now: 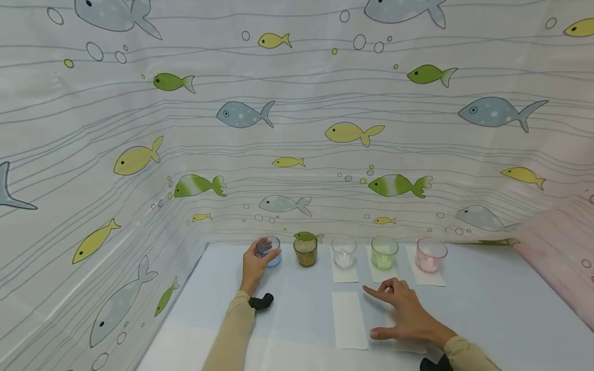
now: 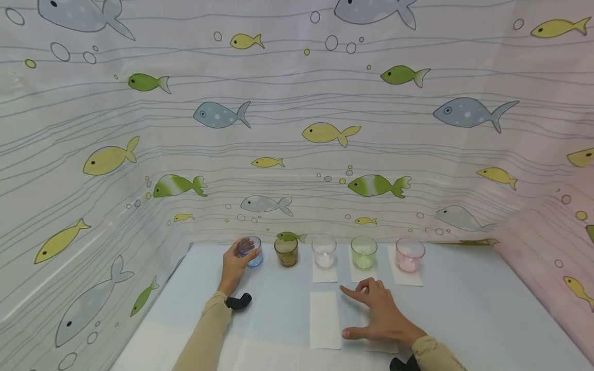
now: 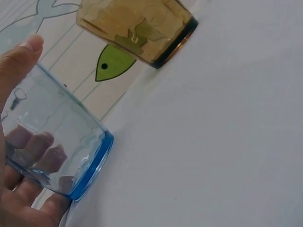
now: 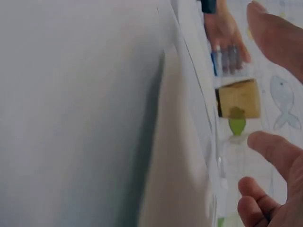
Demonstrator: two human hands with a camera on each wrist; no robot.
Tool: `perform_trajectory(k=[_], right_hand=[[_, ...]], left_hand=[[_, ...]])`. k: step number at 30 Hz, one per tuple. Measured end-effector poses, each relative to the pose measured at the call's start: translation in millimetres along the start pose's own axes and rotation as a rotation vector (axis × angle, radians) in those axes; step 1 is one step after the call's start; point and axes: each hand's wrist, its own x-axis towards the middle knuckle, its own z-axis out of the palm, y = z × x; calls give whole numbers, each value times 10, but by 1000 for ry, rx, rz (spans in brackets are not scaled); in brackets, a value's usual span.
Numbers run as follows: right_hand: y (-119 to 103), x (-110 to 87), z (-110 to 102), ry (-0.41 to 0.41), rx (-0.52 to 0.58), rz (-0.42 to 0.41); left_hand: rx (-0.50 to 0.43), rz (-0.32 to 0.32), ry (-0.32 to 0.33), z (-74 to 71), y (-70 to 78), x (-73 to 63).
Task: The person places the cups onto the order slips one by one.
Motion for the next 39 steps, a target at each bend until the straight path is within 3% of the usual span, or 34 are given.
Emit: perform_trajectory(k=[5,10,14,24,39], right_hand=[[-119,55,140,-61,-1,48],[-117,89,233,-70,-3,20],[-81,103,259,-86,-8,19],[-110,112,218,-221,25,126],[-96,106,232,-214,3,107]], left_hand=[[-28,-7,-14,1,11,-3],[-29,-5,-5,-4,22,-5],[-1,-15,4,5,24,2],[-14,-58,1,-11,11,-37],[-98,-70,-114,-138,140,-114]])
